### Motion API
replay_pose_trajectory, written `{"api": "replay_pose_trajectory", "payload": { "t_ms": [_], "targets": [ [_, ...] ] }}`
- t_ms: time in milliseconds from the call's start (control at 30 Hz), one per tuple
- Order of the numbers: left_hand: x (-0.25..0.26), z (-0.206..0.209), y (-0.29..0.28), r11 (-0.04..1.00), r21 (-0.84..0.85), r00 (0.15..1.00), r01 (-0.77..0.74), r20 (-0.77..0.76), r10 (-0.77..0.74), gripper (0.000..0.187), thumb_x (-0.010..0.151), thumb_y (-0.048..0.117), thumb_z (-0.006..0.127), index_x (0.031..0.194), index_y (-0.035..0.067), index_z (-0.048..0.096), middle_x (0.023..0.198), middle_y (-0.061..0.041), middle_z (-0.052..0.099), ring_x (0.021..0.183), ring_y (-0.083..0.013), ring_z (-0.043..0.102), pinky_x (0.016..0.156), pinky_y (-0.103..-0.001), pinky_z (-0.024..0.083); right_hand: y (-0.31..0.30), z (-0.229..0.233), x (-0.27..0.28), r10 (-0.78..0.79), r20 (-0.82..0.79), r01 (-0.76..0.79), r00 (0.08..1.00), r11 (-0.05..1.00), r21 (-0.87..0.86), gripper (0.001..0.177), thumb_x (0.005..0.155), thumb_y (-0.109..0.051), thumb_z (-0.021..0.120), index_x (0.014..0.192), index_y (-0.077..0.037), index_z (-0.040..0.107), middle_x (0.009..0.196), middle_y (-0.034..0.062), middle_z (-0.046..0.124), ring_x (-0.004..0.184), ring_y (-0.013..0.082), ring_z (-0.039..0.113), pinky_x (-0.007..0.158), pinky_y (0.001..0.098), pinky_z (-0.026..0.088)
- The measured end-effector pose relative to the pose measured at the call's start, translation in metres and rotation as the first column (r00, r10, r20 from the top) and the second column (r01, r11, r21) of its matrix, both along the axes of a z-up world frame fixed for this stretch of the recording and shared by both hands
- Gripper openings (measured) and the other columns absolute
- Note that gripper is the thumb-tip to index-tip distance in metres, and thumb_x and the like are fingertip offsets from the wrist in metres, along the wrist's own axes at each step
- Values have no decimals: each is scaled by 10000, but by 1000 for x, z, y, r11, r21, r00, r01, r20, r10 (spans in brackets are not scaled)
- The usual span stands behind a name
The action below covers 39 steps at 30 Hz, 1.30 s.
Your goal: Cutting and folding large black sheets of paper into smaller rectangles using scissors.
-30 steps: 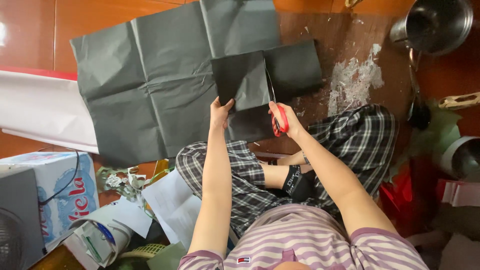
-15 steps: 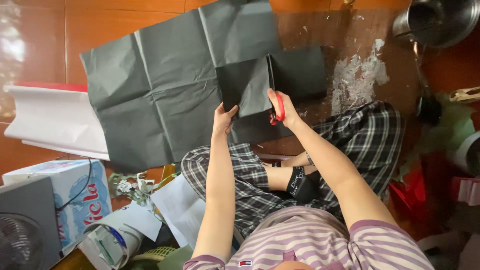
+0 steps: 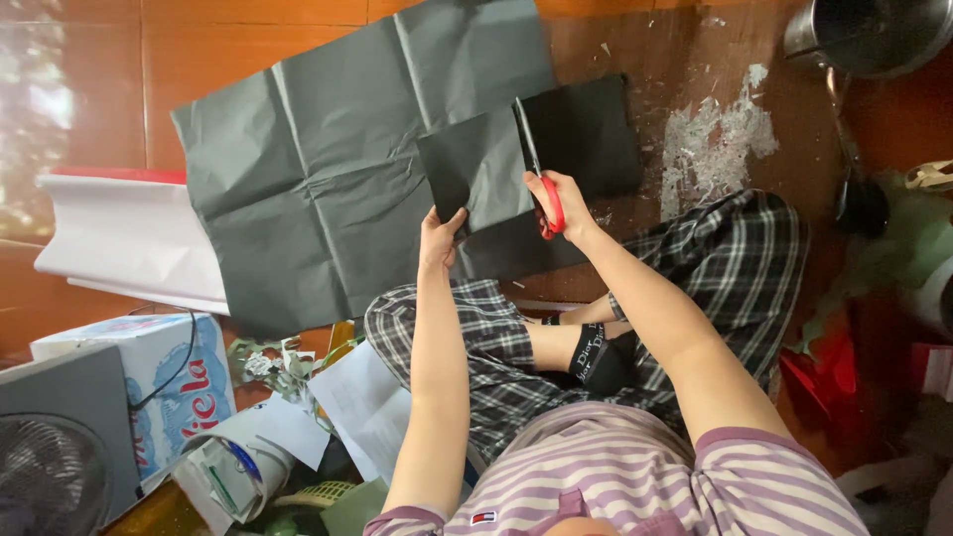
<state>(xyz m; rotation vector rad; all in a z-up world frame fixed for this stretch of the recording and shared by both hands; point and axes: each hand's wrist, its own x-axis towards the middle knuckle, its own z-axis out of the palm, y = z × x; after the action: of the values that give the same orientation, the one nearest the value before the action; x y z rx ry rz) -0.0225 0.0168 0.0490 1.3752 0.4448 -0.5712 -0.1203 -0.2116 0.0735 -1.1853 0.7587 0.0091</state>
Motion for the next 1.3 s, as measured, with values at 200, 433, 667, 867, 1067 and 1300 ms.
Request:
{"api": "replay_pose_trajectory", "payload": {
  "t_ms": [200, 433, 667, 867, 1067, 1300],
  "targets": [
    [-16, 23, -4, 1000, -9, 1000, -21, 15, 21, 261, 818, 35, 863, 1020, 141, 735, 834, -7, 718, 699, -160, 733, 568, -277, 639, -20, -20, 2, 154, 125, -116, 980, 956, -271, 403, 947, -415, 838, 1081, -71, 676, 697, 120, 644, 635, 170, 634, 534, 311, 531],
    [-59, 36, -61, 994, -109, 999, 0, 32, 4, 272, 847, 49, 857, 1074, 131, 732, 950, -61, 760, 828, -180, 737, 689, -347, 641, -77, 36, -27, 363, 52, -309, 931, 854, -418, 544, 868, -343, 893, 1223, -40, 615, 872, 136, 687, 856, 205, 661, 787, 366, 537],
    [-83, 17, -123, 959, -17, 953, 283, 115, -279, 422, 896, 64, 817, 1292, 86, 672, 1181, -124, 727, 1092, -193, 662, 919, -416, 575, -147, -60, -63, 126, 53, -83, 991, 863, -498, 633, 710, -19, 908, 1269, -58, 614, 997, 131, 681, 981, 248, 659, 860, 401, 537],
    [-57, -41, -139, 895, 255, 853, 365, 293, -432, 510, 855, -18, 750, 1336, 8, 580, 1219, -253, 681, 1224, -397, 623, 1043, -524, 505, -151, -79, -52, -67, -292, -150, 954, 738, -658, 668, 703, -143, 925, 1293, -183, 613, 967, 93, 719, 967, 311, 722, 866, 461, 561],
    [-25, -46, -143, 656, 708, 833, 261, 178, -523, 430, 860, 239, 787, 1248, 134, 635, 1068, -92, 762, 1069, -327, 727, 928, -492, 587, -141, -41, -35, -94, -380, -206, 920, 709, -674, 611, 733, -138, 877, 1270, -180, 590, 1046, 134, 744, 1049, 384, 709, 929, 518, 544],
    [-8, -62, -175, 648, 682, 862, 340, 50, -505, 603, 694, 490, 909, 1132, 109, 743, 1036, -129, 631, 1043, -386, 701, 901, -484, 589, -141, -43, -39, -123, -344, -160, 931, 710, -686, 571, 750, -90, 835, 1270, -134, 604, 1030, 179, 739, 1063, 406, 699, 965, 528, 518]
  ]
}}
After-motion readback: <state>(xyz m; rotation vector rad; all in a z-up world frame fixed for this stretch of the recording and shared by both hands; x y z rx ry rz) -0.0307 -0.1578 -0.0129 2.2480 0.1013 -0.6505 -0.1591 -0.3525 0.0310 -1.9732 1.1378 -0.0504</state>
